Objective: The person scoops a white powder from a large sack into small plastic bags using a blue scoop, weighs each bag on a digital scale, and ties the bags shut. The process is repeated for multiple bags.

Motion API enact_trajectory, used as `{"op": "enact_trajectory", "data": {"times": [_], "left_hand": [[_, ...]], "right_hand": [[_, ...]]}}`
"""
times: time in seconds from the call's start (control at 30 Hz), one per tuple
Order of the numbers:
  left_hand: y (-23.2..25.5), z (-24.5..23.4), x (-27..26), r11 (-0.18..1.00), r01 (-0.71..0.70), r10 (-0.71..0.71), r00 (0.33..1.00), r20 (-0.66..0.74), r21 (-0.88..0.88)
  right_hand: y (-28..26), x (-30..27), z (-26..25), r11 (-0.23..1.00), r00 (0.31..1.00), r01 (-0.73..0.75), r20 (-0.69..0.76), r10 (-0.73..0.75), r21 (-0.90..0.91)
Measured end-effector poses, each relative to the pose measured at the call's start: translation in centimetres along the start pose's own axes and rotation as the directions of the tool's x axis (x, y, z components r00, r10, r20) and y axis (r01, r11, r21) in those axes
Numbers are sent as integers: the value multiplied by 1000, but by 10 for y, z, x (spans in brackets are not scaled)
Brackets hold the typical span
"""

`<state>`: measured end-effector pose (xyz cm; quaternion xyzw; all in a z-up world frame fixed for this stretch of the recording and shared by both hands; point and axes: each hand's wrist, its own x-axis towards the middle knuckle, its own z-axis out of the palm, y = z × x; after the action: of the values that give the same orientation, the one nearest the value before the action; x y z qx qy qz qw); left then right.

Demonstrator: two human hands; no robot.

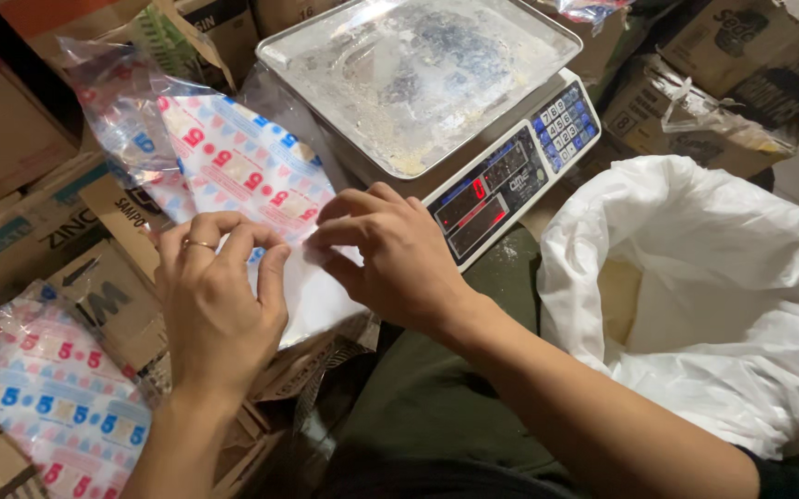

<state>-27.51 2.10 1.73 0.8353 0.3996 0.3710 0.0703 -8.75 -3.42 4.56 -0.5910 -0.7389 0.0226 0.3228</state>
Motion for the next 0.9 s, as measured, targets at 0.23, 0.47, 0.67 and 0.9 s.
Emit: {"op": "enact_trajectory", "data": {"times": [0.23, 0.47, 0.67, 0.9], "left_hand": [[67, 2, -40, 297, 652, -817, 552, 169, -698], [100, 11, -46, -496, 601, -676, 187, 713, -627], [92, 21, -45, 120, 437, -686, 686, 244, -891], [110, 23, -26, 299, 412, -587, 791, 175, -861]], "right_hand": [[5, -2, 8, 945, 984, -105, -109, 144, 309], [-1, -22, 6, 888, 964, -265, 64, 260, 377], [5, -49, -29, 840, 994, -51, 106, -8, 540], [-4, -81, -47, 530, 925, -312, 125, 358, 789]]}}
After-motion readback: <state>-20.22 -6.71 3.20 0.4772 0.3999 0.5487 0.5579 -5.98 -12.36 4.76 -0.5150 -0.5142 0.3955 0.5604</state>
